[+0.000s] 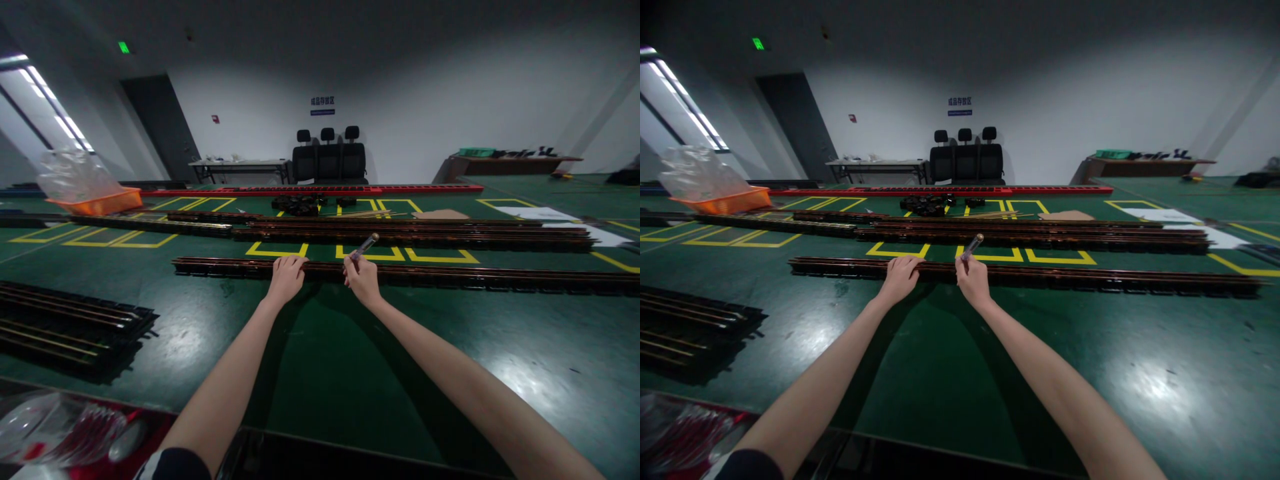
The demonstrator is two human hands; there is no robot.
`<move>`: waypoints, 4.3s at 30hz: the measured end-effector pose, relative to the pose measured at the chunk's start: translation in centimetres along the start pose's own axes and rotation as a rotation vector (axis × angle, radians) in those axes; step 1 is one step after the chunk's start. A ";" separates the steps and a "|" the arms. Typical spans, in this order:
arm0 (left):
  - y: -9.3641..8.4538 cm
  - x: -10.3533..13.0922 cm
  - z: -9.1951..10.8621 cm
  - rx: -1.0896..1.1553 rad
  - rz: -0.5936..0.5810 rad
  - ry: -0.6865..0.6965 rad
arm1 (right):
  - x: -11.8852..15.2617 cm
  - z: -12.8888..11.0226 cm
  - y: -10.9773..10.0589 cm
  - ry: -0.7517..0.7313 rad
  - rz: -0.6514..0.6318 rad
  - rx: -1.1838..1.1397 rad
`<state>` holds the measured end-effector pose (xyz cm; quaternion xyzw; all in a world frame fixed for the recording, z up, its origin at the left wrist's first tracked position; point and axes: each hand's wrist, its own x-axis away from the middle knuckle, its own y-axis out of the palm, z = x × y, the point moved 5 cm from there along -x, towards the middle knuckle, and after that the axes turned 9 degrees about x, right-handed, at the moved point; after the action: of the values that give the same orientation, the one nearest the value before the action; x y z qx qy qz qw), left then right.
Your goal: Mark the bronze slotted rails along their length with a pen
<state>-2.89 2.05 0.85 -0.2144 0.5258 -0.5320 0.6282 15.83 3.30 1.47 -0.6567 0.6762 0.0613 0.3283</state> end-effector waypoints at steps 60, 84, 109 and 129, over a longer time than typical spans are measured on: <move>1.1 -0.3 2.0 -0.134 -0.012 -0.091 | -0.8 0.2 -0.5 -0.191 0.008 0.268; 1.4 -0.3 4.1 -0.293 0.111 -0.168 | -0.2 0.2 -1.4 -0.260 -0.129 0.202; 1.8 -0.4 4.7 -0.256 0.099 -0.018 | 0.1 0.5 -2.5 -0.154 0.012 0.159; 2.0 -0.6 3.7 -0.169 0.054 -0.014 | 0.1 1.2 -2.9 -0.119 0.084 0.207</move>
<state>1.37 2.18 0.72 -0.2560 0.5703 -0.4669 0.6255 18.96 3.49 1.48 -0.5856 0.6850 0.0439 0.4312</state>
